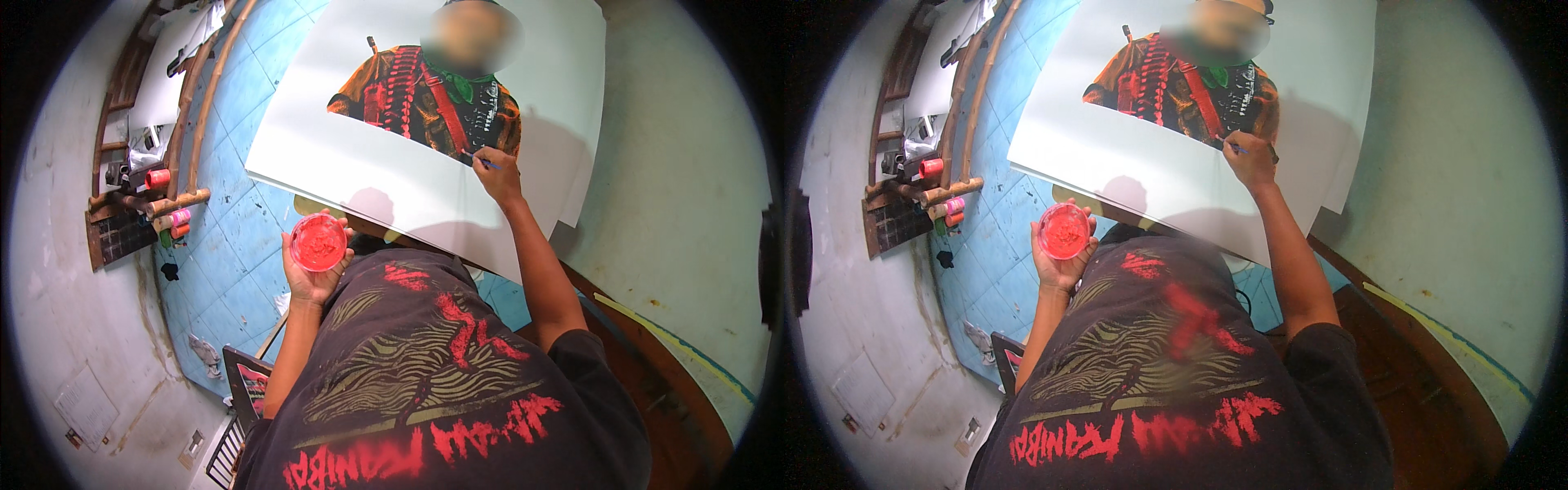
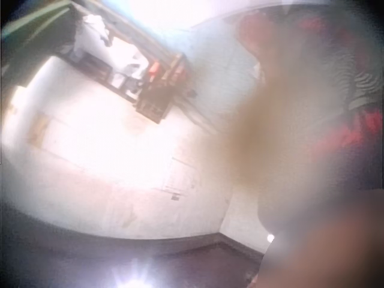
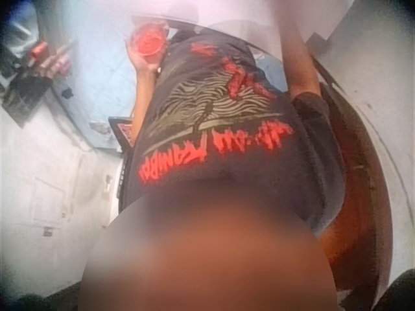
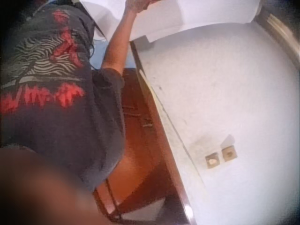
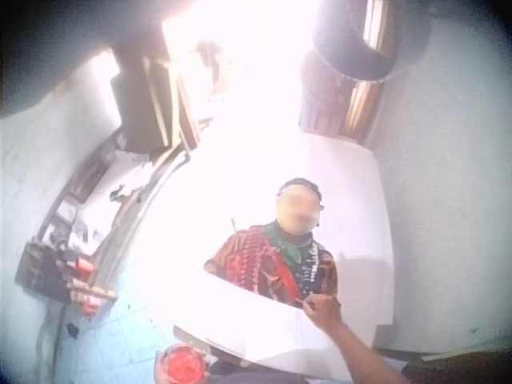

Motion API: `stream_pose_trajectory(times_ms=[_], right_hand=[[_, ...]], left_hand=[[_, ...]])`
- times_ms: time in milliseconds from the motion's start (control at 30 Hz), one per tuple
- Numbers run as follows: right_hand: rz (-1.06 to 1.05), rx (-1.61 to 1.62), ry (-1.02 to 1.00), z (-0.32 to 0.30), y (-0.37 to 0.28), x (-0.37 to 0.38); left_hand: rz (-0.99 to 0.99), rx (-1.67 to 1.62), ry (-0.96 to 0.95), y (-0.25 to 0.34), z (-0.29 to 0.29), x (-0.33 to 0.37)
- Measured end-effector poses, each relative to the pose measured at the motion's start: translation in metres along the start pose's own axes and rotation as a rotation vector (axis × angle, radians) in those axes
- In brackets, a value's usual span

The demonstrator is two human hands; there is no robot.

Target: The person cuts a printed portrait from a large sheet of paper using scissors, then retrieves red paint and a brush. They apply red paint to specific areas of the portrait, focusing on the ammunition belt and clothing details.

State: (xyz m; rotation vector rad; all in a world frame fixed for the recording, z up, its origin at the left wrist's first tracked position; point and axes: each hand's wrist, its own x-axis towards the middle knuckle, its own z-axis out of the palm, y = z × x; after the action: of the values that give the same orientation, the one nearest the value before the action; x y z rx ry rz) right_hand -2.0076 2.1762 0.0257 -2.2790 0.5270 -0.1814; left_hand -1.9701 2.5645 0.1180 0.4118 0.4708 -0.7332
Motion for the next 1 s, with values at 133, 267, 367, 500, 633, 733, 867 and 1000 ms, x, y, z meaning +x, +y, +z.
stream_pose_trajectory(times_ms=[133,267,367,500,633,733,867,1000], right_hand=[[0.029,-0.002,0.018,-0.003,-0.002,-0.005],[-0.015,0.088,0.042,0.002,-0.006,-0.007],[0.031,0.001,0.005,0.006,0.000,-0.011],[0.044,0.082,0.183,-0.009,-0.003,-0.018],[0.190,0.131,0.324,-0.036,0.013,-0.031],[0.243,0.323,0.436,-0.040,0.056,-0.042],[0.454,0.813,0.607,-0.045,0.066,-0.060],[0.588,1.058,0.793,-0.038,0.062,-0.085]], left_hand=[[0.004,-0.001,0.008,-0.003,0.004,0.000],[-0.009,0.034,0.003,-0.006,0.006,0.001],[-0.022,0.050,-0.020,-0.009,0.008,0.002],[-0.033,0.040,-0.044,-0.012,0.011,0.001],[-0.050,0.085,-0.041,-0.014,0.015,0.004],[-0.078,0.104,-0.091,-0.012,0.019,0.009],[-0.124,0.155,-0.106,-0.001,0.017,0.018],[-0.212,0.190,-0.134,0.017,0.018,0.032]])
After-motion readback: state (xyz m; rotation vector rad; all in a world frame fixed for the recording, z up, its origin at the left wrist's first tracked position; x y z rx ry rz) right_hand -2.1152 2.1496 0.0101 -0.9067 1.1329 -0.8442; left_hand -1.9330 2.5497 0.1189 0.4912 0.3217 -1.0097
